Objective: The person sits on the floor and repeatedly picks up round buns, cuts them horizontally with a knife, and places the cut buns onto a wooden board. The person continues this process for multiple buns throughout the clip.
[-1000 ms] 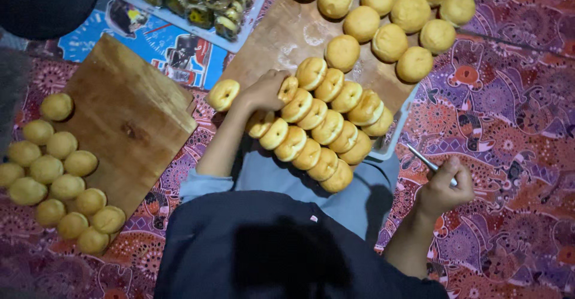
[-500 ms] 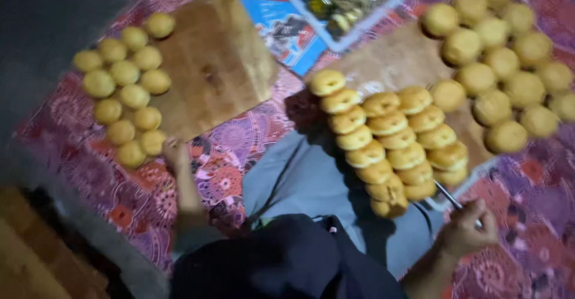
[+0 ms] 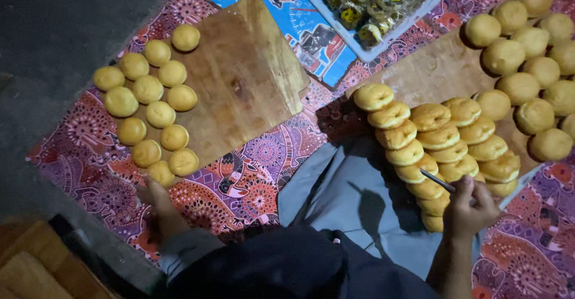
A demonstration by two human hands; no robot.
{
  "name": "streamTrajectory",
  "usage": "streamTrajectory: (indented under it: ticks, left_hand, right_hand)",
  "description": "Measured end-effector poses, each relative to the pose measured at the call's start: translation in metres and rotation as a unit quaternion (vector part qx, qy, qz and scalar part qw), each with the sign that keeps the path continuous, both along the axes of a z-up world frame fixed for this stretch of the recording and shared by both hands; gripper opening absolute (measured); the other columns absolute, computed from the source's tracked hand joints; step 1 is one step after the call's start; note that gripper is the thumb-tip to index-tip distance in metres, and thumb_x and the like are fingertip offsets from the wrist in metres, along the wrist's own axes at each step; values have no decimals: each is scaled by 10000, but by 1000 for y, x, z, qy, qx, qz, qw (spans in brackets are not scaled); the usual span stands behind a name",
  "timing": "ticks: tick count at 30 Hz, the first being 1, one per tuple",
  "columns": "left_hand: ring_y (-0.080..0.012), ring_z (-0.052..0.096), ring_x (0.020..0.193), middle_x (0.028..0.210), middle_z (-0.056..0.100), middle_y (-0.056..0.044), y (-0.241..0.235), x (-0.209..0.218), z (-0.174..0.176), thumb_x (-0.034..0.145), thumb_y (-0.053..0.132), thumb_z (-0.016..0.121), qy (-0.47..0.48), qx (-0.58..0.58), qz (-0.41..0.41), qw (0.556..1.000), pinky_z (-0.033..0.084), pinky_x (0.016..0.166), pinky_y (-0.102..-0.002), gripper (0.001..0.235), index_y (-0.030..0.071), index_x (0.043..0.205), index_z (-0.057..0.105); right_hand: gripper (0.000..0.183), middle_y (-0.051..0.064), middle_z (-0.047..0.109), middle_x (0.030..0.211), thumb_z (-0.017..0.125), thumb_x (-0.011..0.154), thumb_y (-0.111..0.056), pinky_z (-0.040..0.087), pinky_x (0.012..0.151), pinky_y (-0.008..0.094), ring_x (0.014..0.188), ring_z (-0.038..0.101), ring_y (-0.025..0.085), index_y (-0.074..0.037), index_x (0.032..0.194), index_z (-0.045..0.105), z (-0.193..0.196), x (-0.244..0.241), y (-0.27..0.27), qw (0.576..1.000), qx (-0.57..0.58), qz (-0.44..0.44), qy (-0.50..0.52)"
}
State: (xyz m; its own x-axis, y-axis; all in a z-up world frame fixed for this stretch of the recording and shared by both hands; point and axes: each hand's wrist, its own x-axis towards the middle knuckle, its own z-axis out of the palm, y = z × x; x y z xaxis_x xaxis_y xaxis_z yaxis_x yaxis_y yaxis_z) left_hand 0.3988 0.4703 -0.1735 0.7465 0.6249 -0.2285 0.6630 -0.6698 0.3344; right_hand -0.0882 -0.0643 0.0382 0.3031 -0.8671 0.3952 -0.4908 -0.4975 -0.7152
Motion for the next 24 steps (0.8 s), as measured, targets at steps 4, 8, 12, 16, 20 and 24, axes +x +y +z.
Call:
streamTrajectory:
  ticks: [4, 8, 12, 16, 20, 24]
  left_hand:
    - [-416, 578, 1142, 1288, 562, -250, 4, 7, -14, 924, 530, 606, -34, -29, 0, 999, 499, 950, -524, 657, -20, 1276, 533]
    - [-416, 545, 1177, 1330, 523, -250, -9, -8, -21, 934, 551, 593, -59, -77, 11, 995, 480, 971, -525, 696, -18, 1320, 488]
    - [-415, 512, 1211, 1372, 484, -251, -40, -33, -21, 944, 572, 580, -110, -190, 41, 975, 461, 991, -527, 736, -16, 1365, 443]
    - [-415, 479, 1245, 1415, 445, -252, -95, -83, -29, 954, 593, 566, -117, -392, 100, 907, 442, 1012, -528, 777, -14, 1409, 398]
    - [-415, 446, 1280, 1457, 405, -252, -166, -166, -42, 965, 614, 553, -43, -537, 167, 826, 423, 1033, -529, 819, -12, 1454, 353]
    - [-414, 413, 1314, 1500, 366, -253, -210, -213, -39, 975, 635, 540, 12, -565, 151, 811, 405, 1053, -530, 863, -10, 1498, 307]
  right_hand:
    - [352, 71, 689, 765, 615, 1172, -147, 458, 681, 258, 693, 624, 109, 56, 902, 715, 7, 7, 7, 1000, -23, 15, 15]
    - [370, 78, 648, 714, 659, 1178, -190, 432, 649, 268, 663, 582, 121, 61, 914, 723, 8, -4, 5, 999, -14, -28, 22]
    - [359, 57, 630, 694, 658, 1159, -196, 436, 660, 271, 649, 582, 108, 53, 905, 705, 6, -11, 0, 999, 8, -29, -16]
    - [380, 53, 630, 706, 654, 1172, -177, 419, 622, 259, 651, 549, 105, 60, 879, 694, 8, -20, -2, 999, 0, -29, -38]
    - [330, 48, 602, 679, 639, 1146, -171, 402, 644, 282, 628, 541, 95, 45, 902, 688, 10, -41, -8, 995, 25, -64, -69]
    - [301, 30, 645, 800, 616, 1157, -145, 425, 676, 263, 730, 565, 84, 46, 939, 698, 6, -75, -11, 991, 3, -96, -91]
